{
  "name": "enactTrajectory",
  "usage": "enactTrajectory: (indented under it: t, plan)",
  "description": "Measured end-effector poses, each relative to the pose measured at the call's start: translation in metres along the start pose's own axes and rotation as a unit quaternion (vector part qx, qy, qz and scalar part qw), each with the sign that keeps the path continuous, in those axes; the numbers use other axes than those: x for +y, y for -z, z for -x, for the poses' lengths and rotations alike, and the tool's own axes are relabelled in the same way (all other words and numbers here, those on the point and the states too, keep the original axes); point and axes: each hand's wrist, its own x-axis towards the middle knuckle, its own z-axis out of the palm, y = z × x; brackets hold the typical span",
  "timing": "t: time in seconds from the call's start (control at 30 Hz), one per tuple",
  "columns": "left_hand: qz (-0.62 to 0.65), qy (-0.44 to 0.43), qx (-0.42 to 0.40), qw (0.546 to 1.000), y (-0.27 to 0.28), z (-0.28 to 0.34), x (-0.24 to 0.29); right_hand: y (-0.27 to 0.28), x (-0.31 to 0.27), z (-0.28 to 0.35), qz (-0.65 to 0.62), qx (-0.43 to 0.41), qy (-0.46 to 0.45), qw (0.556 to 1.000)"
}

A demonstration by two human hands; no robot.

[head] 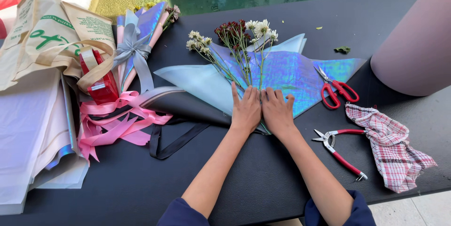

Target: The person trims stems using shears and wraps a bunch of flowers in decorative paper, securing it with tape and arranging it in a bin.

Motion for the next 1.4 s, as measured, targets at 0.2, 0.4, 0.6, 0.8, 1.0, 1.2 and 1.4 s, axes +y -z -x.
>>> enactTrajectory:
  t: [0.2, 0.4, 0.6, 0.8, 1.0, 1.2, 1.4]
  plan:
    - [0.031, 0.016, -0.061, 0.998, 0.008, 0.005, 0.003, -0.012, 0.003, 0.001, 0.018, -0.010, 0.002, 1.000]
    - [0.054, 0.021, -0.061, 0.996, -0.003, 0.006, 0.004, 0.010, -0.001, -0.002, 0.051, -0.018, -0.009, 0.999]
    - [0.024, 0.003, -0.012, 1.000, -0.007, -0.001, -0.001, -0.017, 0.007, 0.002, -0.042, -0.065, -0.013, 0.997]
    - [0.017, 0.003, 0.022, 1.000, 0.008, 0.002, 0.005, -0.025, 0.009, -0.001, -0.083, -0.099, -0.030, 0.991]
    - [0.048, 0.000, -0.028, 0.998, 0.020, 0.005, 0.001, -0.010, 0.011, -0.002, -0.142, -0.134, -0.043, 0.980]
    - [0.003, -0.006, -0.071, 0.997, 0.000, 0.001, 0.003, -0.022, 0.015, -0.001, -0.123, -0.134, -0.035, 0.983]
    - [0.027, -0.013, -0.052, 0.998, 0.005, -0.004, 0.002, -0.024, 0.033, -0.004, -0.196, -0.127, -0.036, 0.972]
